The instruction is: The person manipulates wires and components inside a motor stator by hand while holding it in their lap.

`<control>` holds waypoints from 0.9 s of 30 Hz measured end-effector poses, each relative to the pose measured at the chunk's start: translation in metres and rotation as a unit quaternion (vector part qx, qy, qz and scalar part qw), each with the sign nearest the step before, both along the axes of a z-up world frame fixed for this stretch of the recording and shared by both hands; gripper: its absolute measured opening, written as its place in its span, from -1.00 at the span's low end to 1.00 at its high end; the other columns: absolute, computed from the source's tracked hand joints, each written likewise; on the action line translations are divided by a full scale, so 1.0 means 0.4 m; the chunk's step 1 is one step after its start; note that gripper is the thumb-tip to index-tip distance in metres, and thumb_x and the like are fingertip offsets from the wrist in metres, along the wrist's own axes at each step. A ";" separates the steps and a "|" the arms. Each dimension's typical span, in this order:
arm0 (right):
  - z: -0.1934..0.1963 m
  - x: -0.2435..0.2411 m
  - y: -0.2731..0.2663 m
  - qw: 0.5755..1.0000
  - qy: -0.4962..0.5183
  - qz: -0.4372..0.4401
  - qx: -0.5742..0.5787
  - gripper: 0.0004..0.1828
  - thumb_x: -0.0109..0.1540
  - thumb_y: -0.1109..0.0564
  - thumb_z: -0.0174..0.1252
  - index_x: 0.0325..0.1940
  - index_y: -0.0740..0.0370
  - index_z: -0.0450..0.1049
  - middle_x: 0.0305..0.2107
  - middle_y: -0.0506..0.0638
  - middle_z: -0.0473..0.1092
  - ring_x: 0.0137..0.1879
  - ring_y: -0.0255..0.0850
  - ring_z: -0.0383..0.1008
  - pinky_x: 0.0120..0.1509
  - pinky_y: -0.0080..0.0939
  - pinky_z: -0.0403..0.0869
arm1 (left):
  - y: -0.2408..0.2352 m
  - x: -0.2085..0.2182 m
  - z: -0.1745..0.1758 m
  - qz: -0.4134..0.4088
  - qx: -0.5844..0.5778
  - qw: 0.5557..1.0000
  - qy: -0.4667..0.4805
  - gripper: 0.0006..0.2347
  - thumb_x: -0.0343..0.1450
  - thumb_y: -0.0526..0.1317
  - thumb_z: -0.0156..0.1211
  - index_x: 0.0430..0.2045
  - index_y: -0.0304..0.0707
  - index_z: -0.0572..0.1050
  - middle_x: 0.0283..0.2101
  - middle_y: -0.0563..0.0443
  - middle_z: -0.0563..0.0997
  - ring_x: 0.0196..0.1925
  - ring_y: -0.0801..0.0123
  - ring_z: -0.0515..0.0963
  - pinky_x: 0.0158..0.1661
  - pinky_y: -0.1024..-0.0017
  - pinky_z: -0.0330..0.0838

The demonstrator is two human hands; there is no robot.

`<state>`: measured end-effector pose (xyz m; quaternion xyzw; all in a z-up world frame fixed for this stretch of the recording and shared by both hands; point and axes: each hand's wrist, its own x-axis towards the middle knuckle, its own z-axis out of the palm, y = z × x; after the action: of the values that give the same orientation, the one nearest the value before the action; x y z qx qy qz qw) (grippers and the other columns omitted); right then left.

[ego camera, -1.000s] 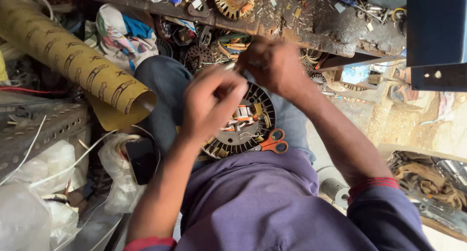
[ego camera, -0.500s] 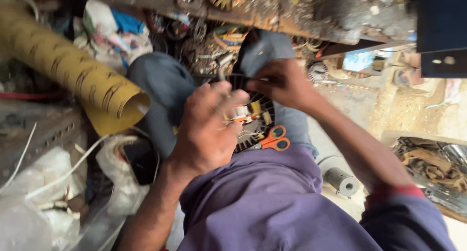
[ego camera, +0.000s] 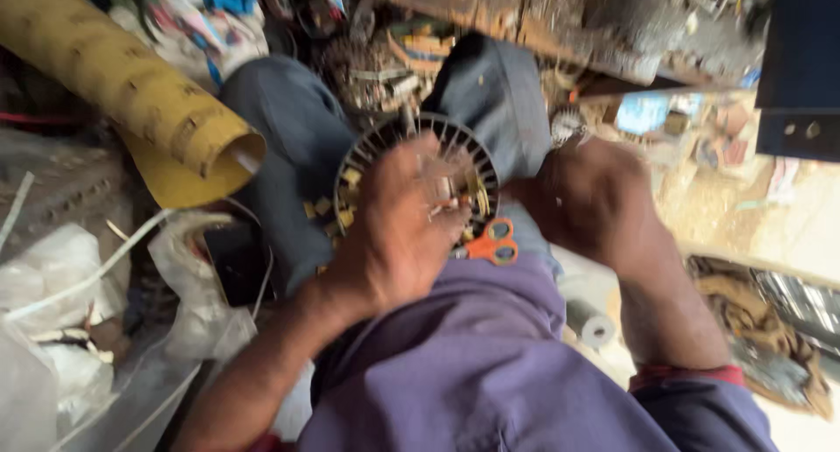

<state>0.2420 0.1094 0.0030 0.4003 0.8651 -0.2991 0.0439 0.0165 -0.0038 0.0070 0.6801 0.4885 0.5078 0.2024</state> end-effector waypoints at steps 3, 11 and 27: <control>-0.109 -0.095 0.081 0.945 0.323 0.044 0.003 -0.86 0.24 0.12 0.41 -0.21 0.21 0.63 -0.33 0.05 0.54 -0.25 -0.19 0.56 -0.24 -0.18 0.53 | 0.021 -0.015 0.029 0.013 0.066 0.990 0.125 -0.95 0.30 -0.38 0.26 -0.44 -0.37 0.56 -0.11 -0.15 0.62 -0.04 -0.02 0.63 0.01 0.06 0.49; -0.069 -0.144 0.035 0.939 0.137 0.120 0.291 -0.61 -0.14 -0.04 0.38 -0.34 0.22 0.61 -0.50 0.14 0.46 -0.42 0.09 0.46 -0.37 0.02 0.40 | 0.186 -0.120 -0.129 -0.102 -0.146 0.983 0.048 -0.85 0.31 -0.24 0.47 -0.47 -0.29 0.58 -0.35 -0.08 0.60 -0.17 0.12 0.63 -0.13 0.16 0.49; -0.052 -0.128 0.089 0.931 0.236 0.008 0.279 -0.92 0.22 0.23 0.41 -0.32 0.22 0.61 -0.50 0.15 0.40 -0.40 0.04 0.44 -0.31 0.03 0.38 | 0.161 -0.062 -0.164 -0.038 -0.199 0.974 -0.105 -0.79 0.37 -0.18 0.44 -0.32 -0.35 0.58 -0.24 -0.18 0.59 -0.23 0.10 0.58 -0.18 0.22 0.47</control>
<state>0.1906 0.1450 -0.0178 0.3071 0.9024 -0.1313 -0.2721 -0.0081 0.0606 -0.0585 0.5872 0.5294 0.4612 0.4027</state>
